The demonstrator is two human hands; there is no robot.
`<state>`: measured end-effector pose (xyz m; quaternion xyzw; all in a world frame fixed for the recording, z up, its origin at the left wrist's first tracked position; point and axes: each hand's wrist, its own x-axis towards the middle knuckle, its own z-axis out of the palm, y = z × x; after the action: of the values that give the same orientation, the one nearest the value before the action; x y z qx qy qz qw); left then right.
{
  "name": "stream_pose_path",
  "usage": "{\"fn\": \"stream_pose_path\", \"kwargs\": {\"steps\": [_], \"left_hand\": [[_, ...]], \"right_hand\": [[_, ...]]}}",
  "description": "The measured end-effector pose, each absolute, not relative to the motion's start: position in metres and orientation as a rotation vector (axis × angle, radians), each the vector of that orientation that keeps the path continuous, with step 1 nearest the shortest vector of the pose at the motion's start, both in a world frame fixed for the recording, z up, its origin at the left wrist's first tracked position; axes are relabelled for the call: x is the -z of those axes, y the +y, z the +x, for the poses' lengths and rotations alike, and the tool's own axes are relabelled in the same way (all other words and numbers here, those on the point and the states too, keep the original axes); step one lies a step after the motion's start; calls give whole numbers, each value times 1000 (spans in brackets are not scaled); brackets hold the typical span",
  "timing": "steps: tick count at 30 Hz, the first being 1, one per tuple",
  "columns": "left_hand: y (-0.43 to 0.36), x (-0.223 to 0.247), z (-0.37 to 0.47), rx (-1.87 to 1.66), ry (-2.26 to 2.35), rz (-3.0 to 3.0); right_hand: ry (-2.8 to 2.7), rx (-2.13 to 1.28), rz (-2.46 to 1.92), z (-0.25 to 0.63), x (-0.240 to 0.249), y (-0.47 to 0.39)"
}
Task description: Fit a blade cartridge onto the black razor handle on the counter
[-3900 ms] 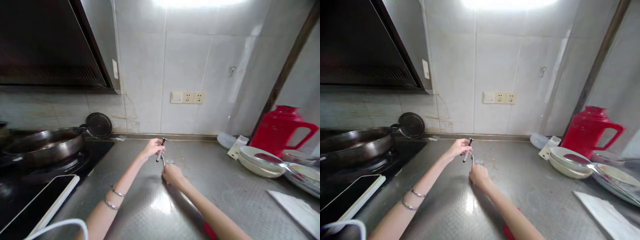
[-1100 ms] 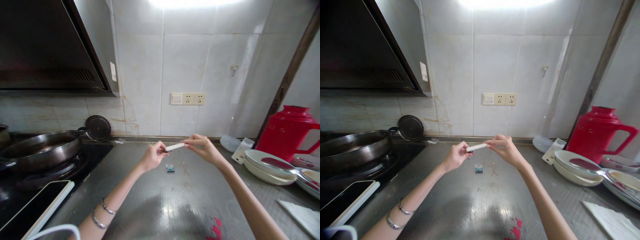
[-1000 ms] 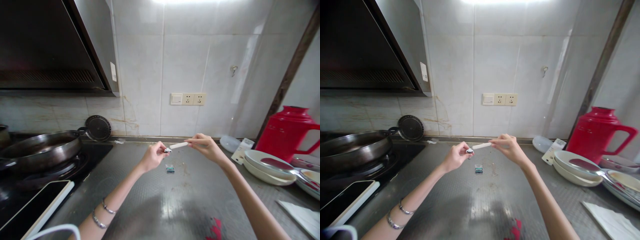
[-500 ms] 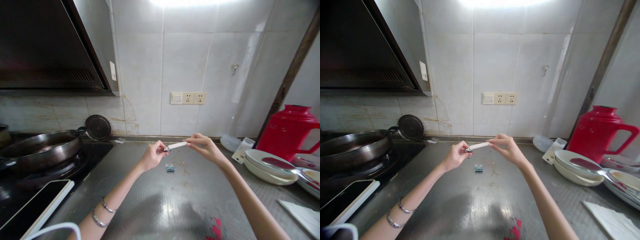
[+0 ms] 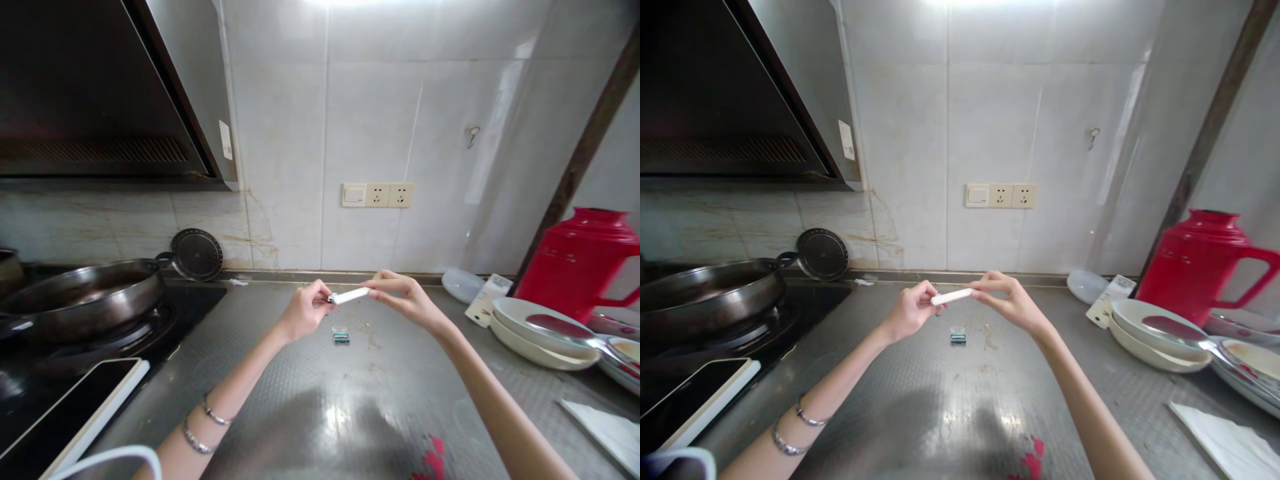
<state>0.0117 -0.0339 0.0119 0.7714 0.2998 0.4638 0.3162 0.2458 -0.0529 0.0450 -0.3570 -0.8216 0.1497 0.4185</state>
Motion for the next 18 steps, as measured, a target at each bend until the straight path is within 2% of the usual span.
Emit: {"fn": "stream_pose_path", "kwargs": {"steps": [12, 18], "left_hand": [[-37, -15, 12, -1222, 788, 2071], [-38, -16, 11, -1234, 777, 2060]], "right_hand": [[-2056, -368, -897, 242, -49, -56], [-2030, -390, -942, 254, -37, -43]]}}
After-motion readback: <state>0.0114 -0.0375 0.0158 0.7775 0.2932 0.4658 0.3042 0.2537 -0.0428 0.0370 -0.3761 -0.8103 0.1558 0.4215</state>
